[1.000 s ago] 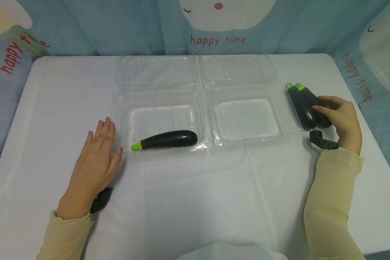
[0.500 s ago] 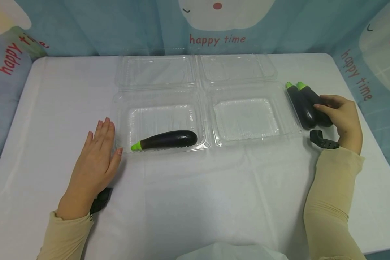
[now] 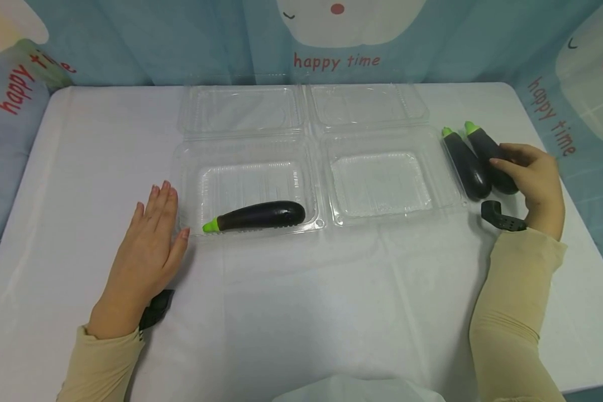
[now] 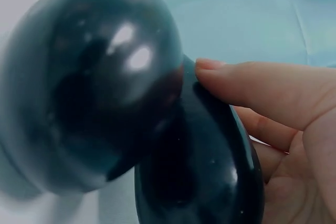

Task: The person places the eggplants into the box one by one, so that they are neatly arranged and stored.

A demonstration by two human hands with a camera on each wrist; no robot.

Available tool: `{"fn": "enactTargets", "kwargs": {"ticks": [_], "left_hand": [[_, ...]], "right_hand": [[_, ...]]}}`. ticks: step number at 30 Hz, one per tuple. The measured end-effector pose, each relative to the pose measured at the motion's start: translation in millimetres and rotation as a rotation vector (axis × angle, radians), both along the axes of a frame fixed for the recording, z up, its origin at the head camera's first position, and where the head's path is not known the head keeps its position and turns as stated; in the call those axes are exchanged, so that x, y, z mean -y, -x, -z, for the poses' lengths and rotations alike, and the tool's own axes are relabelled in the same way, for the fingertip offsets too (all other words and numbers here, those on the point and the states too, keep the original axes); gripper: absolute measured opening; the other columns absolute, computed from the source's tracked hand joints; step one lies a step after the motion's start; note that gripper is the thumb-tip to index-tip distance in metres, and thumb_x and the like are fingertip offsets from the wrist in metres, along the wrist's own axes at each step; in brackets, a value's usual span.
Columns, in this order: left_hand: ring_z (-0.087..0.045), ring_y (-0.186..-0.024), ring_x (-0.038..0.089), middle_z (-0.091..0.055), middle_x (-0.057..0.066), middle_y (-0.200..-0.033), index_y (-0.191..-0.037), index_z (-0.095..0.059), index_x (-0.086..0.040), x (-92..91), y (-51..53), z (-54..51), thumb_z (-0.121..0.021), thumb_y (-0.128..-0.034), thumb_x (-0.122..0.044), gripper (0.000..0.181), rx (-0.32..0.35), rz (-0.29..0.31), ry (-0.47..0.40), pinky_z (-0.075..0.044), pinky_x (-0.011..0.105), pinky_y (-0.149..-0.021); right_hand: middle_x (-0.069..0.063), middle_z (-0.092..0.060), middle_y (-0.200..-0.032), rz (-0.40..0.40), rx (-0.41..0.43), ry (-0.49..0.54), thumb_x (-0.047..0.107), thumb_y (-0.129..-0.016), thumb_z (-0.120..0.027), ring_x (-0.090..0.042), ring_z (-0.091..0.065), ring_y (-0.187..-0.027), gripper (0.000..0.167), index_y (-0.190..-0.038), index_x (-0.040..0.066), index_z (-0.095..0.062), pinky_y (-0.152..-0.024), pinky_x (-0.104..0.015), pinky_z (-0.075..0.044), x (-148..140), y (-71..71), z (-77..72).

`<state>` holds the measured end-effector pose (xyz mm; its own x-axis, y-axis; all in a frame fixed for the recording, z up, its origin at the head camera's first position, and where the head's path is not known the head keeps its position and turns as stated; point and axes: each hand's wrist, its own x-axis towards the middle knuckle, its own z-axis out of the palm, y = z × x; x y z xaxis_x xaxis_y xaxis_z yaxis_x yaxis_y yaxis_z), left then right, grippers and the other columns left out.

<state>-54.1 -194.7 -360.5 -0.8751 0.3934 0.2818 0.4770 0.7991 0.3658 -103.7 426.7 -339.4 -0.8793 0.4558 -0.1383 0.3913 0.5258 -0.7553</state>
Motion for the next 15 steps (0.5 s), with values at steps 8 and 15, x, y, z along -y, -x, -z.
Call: {"fn": "enactTargets", "kwargs": {"ticks": [8, 15], "left_hand": [[-0.018, -0.141, 0.032, -0.023, 0.023, -0.151, -0.144, -0.026, 0.009, -0.1, 0.3, -0.3, -0.042, -0.0980, -0.024, 0.058, 0.002, 0.001, -0.007, -0.011, 0.050, -0.113], [-0.019, -0.140, 0.033, -0.023, 0.022, -0.151, -0.144, -0.027, 0.008, 0.2, 0.9, 0.6, -0.042, -0.0980, -0.024, 0.058, -0.001, 0.000, -0.012, -0.011, 0.049, -0.114]], "right_hand": [[0.017, -0.057, -0.109, -0.016, -0.070, 0.039, 0.022, -0.086, -0.070, 0.003, -0.050, -0.099, 0.050, -0.133, 0.018, -0.055, -0.080, -0.004, -0.039, 6, 0.1, -9.9], [0.011, -0.057, -0.122, 0.005, -0.072, 0.040, 0.023, -0.084, -0.073, -0.001, -0.051, -0.109, 0.053, -0.134, 0.020, -0.055, -0.096, -0.013, -0.037, -11, 8.2, 2.4]]}}
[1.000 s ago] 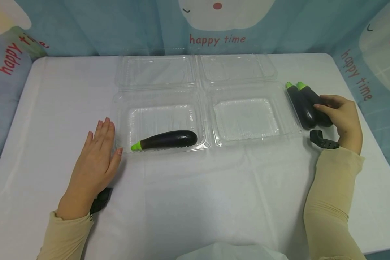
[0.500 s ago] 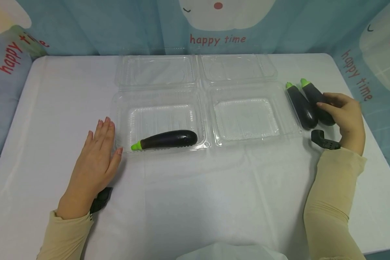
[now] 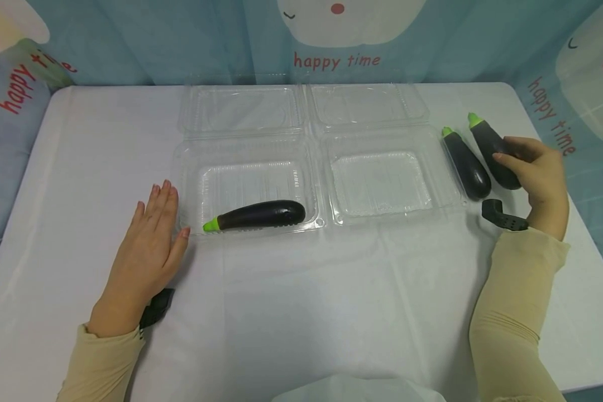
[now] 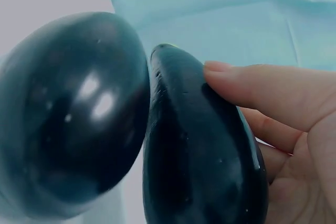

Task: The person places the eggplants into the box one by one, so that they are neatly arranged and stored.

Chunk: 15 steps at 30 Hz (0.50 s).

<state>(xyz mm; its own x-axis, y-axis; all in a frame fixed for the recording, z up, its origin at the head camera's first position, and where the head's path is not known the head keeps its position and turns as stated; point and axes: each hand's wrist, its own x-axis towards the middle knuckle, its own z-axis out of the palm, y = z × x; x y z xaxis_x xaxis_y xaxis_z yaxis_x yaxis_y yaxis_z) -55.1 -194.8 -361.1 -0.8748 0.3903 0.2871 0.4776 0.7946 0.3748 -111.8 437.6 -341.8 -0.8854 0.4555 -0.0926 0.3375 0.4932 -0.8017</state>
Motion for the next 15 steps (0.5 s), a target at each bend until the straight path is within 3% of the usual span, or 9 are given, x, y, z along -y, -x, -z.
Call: {"fn": "enactTargets", "kwargs": {"ticks": [5, 8, 15], "left_hand": [[-0.020, -0.140, 0.034, -0.023, 0.023, -0.151, -0.144, -0.027, 0.009, 0.0, 0.5, 0.1, -0.043, -0.0975, -0.023, 0.058, 0.003, 0.002, 0.003, -0.011, 0.050, -0.113], [-0.019, -0.140, 0.034, -0.023, 0.023, -0.151, -0.144, -0.026, 0.009, 0.0, 0.5, -0.2, -0.042, -0.0984, -0.024, 0.058, 0.001, 0.005, 0.004, -0.011, 0.050, -0.113], [-0.018, -0.141, 0.033, -0.022, 0.023, -0.151, -0.144, -0.026, 0.009, 0.1, -0.6, -1.1, -0.040, -0.0992, -0.025, 0.058, 0.006, 0.007, 0.004, -0.011, 0.050, -0.113]], "right_hand": [[0.012, -0.060, -0.116, -0.011, -0.065, -0.004, 0.022, -0.081, -0.076, -0.001, -0.052, -0.105, 0.051, -0.129, 0.021, -0.060, -0.091, -0.011, -0.038, -11, 3.8, 7.2], [0.012, -0.058, -0.118, 0.009, -0.048, -0.039, 0.017, -0.085, -0.070, -0.003, -0.050, -0.109, 0.050, -0.133, 0.015, -0.056, -0.105, -0.022, -0.031, 11, 0.4, -9.6], [0.014, -0.057, -0.117, 0.012, -0.035, -0.046, 0.016, -0.088, -0.067, 0.001, -0.049, -0.107, 0.049, -0.135, 0.014, -0.054, -0.111, -0.027, -0.022, 32, -4.9, -25.9]]}}
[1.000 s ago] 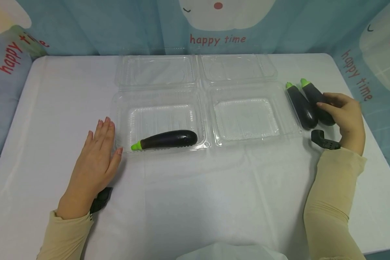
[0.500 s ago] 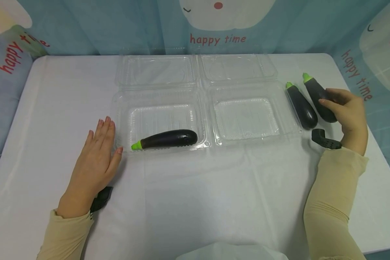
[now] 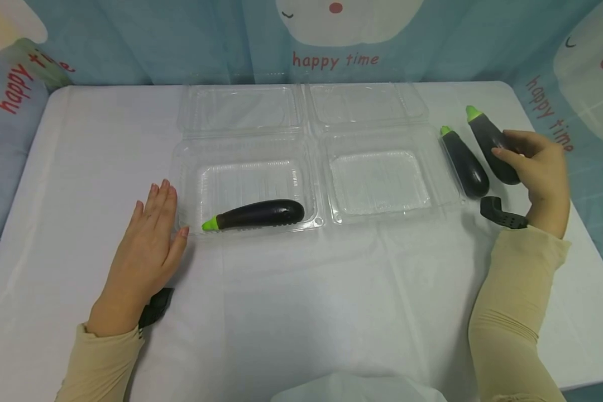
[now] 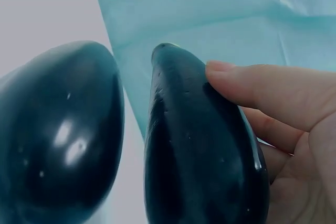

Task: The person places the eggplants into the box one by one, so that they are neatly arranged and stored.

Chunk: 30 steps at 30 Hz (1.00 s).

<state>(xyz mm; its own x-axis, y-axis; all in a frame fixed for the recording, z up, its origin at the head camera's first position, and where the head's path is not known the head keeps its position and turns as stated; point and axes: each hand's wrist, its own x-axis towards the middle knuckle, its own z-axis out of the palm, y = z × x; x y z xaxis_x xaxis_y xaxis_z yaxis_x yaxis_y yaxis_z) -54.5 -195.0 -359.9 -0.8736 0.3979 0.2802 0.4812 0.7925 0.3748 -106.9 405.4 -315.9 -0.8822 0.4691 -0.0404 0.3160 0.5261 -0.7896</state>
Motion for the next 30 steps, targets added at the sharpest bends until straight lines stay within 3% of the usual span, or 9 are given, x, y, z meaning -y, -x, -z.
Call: {"fn": "enactTargets", "kwargs": {"ticks": [8, 16, 25, 30], "left_hand": [[-0.017, -0.141, 0.032, -0.022, 0.023, -0.151, -0.144, -0.026, 0.009, 0.4, -0.6, 1.5, -0.039, -0.0998, -0.027, 0.059, -0.008, 0.001, -0.003, -0.012, 0.051, -0.113], [-0.019, -0.140, 0.034, -0.023, 0.023, -0.151, -0.144, -0.026, 0.009, 0.1, -1.5, 2.7, -0.039, -0.0997, -0.028, 0.059, -0.019, 0.004, -0.008, -0.013, 0.051, -0.113], [-0.019, -0.140, 0.034, -0.023, 0.023, -0.151, -0.144, -0.026, 0.009, 0.4, -1.1, 3.0, -0.039, -0.0995, -0.028, 0.059, -0.024, 0.009, -0.009, -0.013, 0.052, -0.113], [-0.017, -0.141, 0.032, -0.023, 0.023, -0.151, -0.144, -0.026, 0.009, 0.6, -0.2, 1.7, -0.042, -0.0980, -0.024, 0.059, -0.010, -0.001, -0.001, -0.012, 0.051, -0.113]], "right_hand": [[0.017, -0.058, -0.108, -0.051, -0.026, -0.034, 0.017, -0.087, -0.068, 0.002, -0.050, -0.100, 0.048, -0.133, 0.014, -0.056, -0.106, -0.023, -0.028, 4, 1.7, -1.2], [0.015, -0.059, -0.114, -0.086, -0.049, -0.050, 0.015, -0.087, -0.068, 0.000, -0.050, -0.106, 0.047, -0.133, 0.013, -0.056, -0.106, -0.023, -0.030, 13, 3.5, -4.6], [0.012, -0.060, -0.110, -0.103, -0.075, -0.016, 0.011, -0.085, -0.070, -0.002, -0.053, -0.098, 0.046, -0.130, 0.013, -0.059, -0.079, -0.010, -0.043, 23, 2.8, -15.0], [0.010, -0.061, -0.108, -0.114, -0.099, -0.009, 0.010, -0.084, -0.071, -0.002, -0.055, -0.095, 0.045, -0.128, 0.014, -0.061, -0.075, -0.008, -0.044, 29, 2.6, -21.0]]}}
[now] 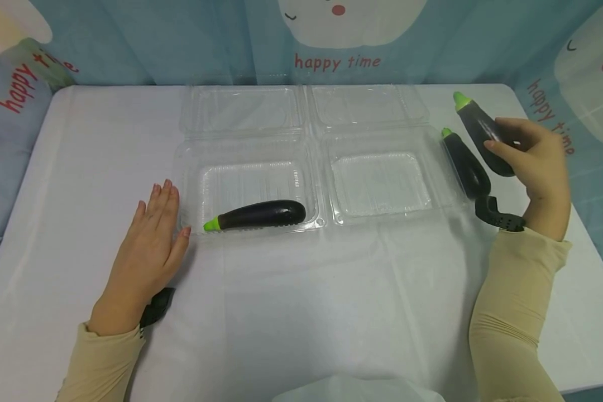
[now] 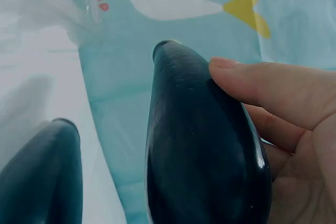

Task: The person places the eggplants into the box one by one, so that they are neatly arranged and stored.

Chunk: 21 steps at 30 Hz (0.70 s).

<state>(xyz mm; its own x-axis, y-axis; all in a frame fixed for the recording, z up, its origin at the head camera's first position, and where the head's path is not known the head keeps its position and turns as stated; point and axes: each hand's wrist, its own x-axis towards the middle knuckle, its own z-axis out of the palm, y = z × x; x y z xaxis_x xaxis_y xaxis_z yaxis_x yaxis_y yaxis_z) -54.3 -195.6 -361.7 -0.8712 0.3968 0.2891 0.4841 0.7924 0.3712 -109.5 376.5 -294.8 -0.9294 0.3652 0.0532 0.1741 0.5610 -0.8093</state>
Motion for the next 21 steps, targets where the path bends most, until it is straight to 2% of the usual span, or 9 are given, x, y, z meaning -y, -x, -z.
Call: {"fn": "enactTargets", "kwargs": {"ticks": [21], "left_hand": [[-0.018, -0.141, 0.033, -0.023, 0.023, -0.151, -0.144, -0.025, 0.009, 0.2, 1.0, -0.6, -0.042, -0.0978, -0.023, 0.059, 0.002, 0.004, -0.003, -0.012, 0.052, -0.113]], "right_hand": [[0.010, -0.062, -0.104, -0.092, -0.055, 0.034, 0.003, -0.082, -0.071, -0.002, -0.059, -0.088, 0.045, -0.126, 0.009, -0.062, -0.070, -0.006, -0.045, 17, -1.3, -11.9]]}}
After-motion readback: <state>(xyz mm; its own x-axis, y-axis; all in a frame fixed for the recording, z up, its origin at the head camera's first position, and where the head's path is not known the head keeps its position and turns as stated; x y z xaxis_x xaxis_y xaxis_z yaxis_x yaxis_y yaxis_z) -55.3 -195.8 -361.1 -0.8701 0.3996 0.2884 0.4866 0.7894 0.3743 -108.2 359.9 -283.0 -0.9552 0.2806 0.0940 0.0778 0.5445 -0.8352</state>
